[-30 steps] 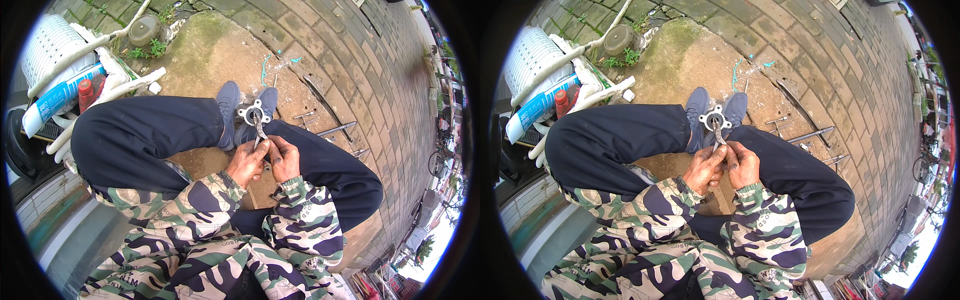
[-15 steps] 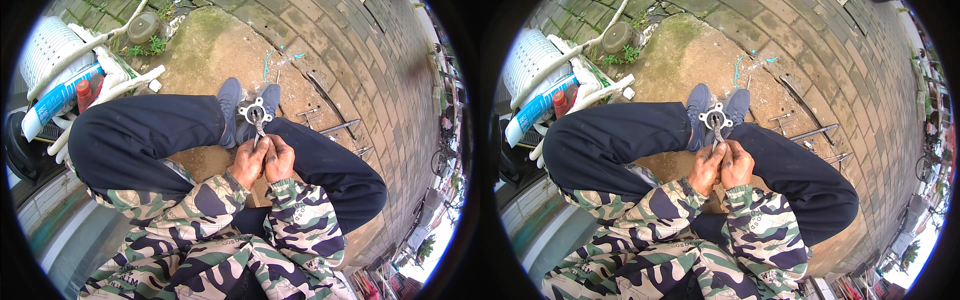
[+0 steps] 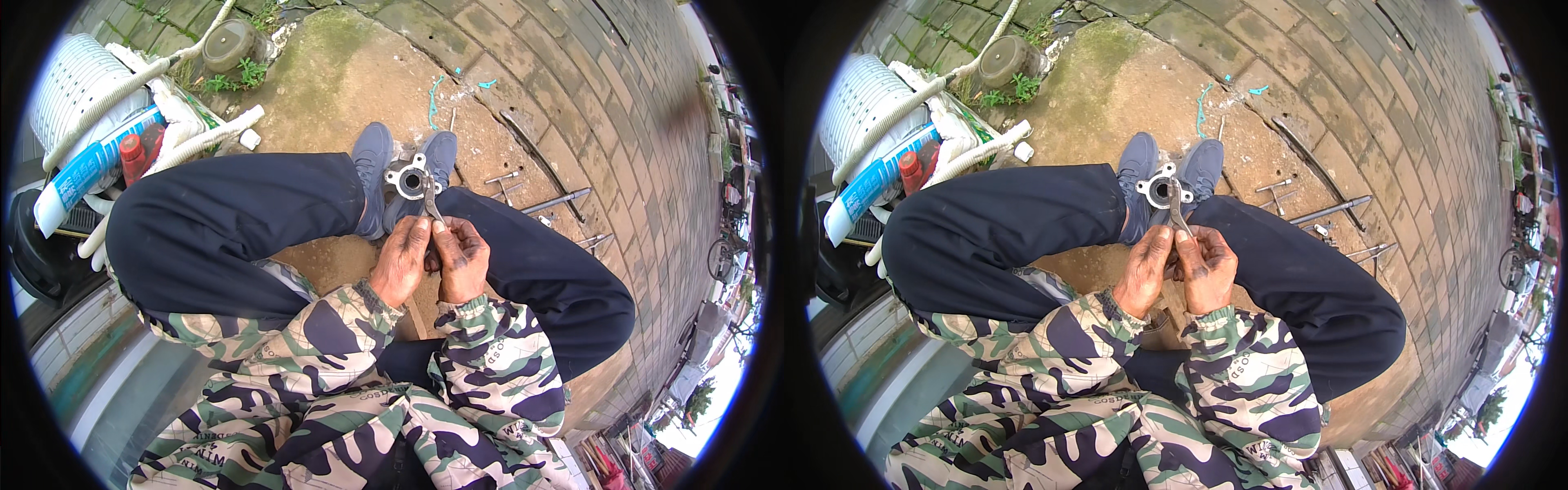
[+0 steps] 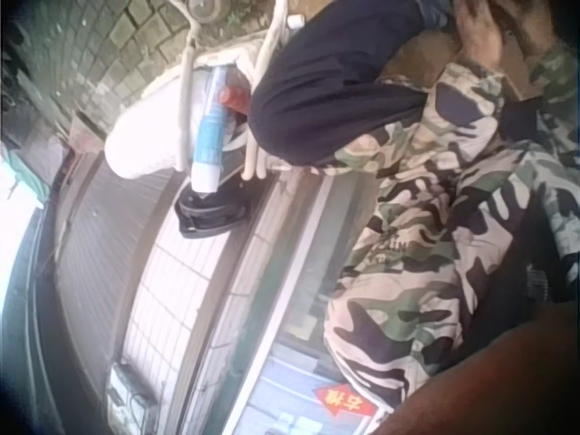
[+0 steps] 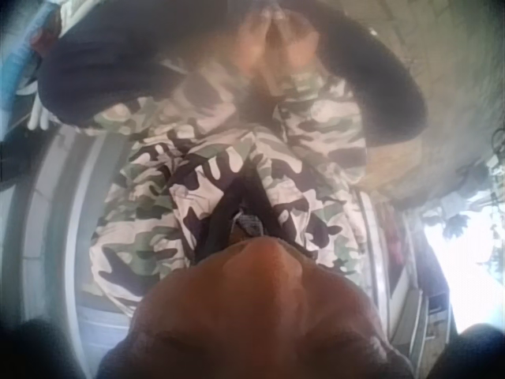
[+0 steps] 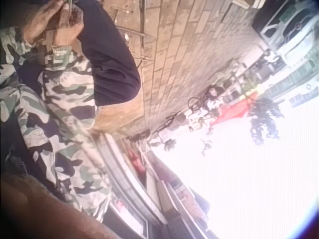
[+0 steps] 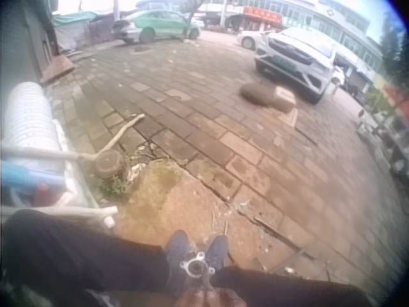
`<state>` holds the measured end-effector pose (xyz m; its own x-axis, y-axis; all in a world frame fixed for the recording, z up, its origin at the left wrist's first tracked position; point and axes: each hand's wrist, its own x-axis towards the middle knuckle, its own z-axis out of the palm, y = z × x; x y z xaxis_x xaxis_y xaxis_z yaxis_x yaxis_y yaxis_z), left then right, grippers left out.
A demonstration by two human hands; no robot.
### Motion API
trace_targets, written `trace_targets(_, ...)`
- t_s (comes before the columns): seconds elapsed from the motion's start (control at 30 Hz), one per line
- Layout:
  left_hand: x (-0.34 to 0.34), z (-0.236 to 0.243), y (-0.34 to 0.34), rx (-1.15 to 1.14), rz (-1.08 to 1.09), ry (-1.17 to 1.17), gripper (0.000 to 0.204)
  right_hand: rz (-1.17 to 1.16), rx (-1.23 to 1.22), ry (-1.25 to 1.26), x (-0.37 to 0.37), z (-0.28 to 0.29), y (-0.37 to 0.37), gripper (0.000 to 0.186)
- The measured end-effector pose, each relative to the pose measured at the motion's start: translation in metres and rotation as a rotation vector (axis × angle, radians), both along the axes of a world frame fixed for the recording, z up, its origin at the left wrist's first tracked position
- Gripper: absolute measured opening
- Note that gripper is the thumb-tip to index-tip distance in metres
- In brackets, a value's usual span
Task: The person sits on the ground and uses pliers to manipulate a small metal component, likely a hub or bearing. They repeatedly squeeze and adjust the part, occasionally wiping it with a cloth. The person briefly stands and walks into a cluttered workshop before returning to the ground to continue the repair.
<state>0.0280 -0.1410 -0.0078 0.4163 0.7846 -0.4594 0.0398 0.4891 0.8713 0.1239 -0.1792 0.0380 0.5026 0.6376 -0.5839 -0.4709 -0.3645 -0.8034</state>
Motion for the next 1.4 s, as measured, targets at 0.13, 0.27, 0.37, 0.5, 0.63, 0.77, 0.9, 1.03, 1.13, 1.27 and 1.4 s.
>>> trace_targets(0.13, -0.003, 0.025, 0.011, -0.292, 0.088, -0.143, 0.033, -0.057, 0.007, 0.265, 0.005, -0.004, -0.008, 0.023)
trace_targets(0.27, -0.008, 0.005, 0.009, 0.007, 0.009, -0.041, 0.031, -0.08, 0.057, 0.523, 0.005, 0.008, -0.003, 0.029)
trace_targets(0.37, -0.01, 0.009, 0.016, -0.079, 0.013, -0.125, 0.03, 0.023, 0.062, 0.613, 0.013, 0.017, -0.004, 0.03)
trace_targets(0.5, -0.014, 0.029, 0.028, -0.486, -0.008, -0.263, 0.029, 0.157, 0.067, 0.524, 0.011, 0.005, -0.007, 0.026)
trace_targets(0.63, -0.013, 0.022, 0.028, -0.455, 0.047, -0.23, 0.028, 0.092, 0.018, 0.607, 0.008, 0.009, 0.001, 0.023)
trace_targets(0.77, -0.011, 0.015, 0.029, -0.493, 0.105, -0.215, 0.026, 0.159, -0.144, 0.571, 0.009, 0.007, 0.008, 0.016)
trace_targets(0.9, -0.01, 0.014, 0.029, -0.43, 0.16, -0.134, 0.024, 0.246, -0.204, 0.568, 0.008, 0.0, 0.018, 0.016)
trace_targets(1.03, -0.007, 0.018, 0.034, -0.374, 0.164, -0.042, 0.022, 0.247, -0.166, 0.514, 0.008, 0.0, 0.024, 0.012)
trace_targets(1.13, -0.006, 0.016, 0.033, -0.398, 0.164, -0.043, 0.023, 0.234, -0.159, 0.514, 0.008, -0.006, 0.022, 0.013)
trace_targets(1.27, -0.004, 0.018, 0.034, -0.405, 0.189, -0.026, 0.025, 0.229, -0.185, 0.513, 0.007, -0.003, 0.025, 0.013)
trace_targets(1.4, -0.005, 0.014, 0.033, -0.388, 0.173, -0.032, 0.022, 0.225, -0.172, 0.526, 0.008, -0.006, 0.024, 0.014)
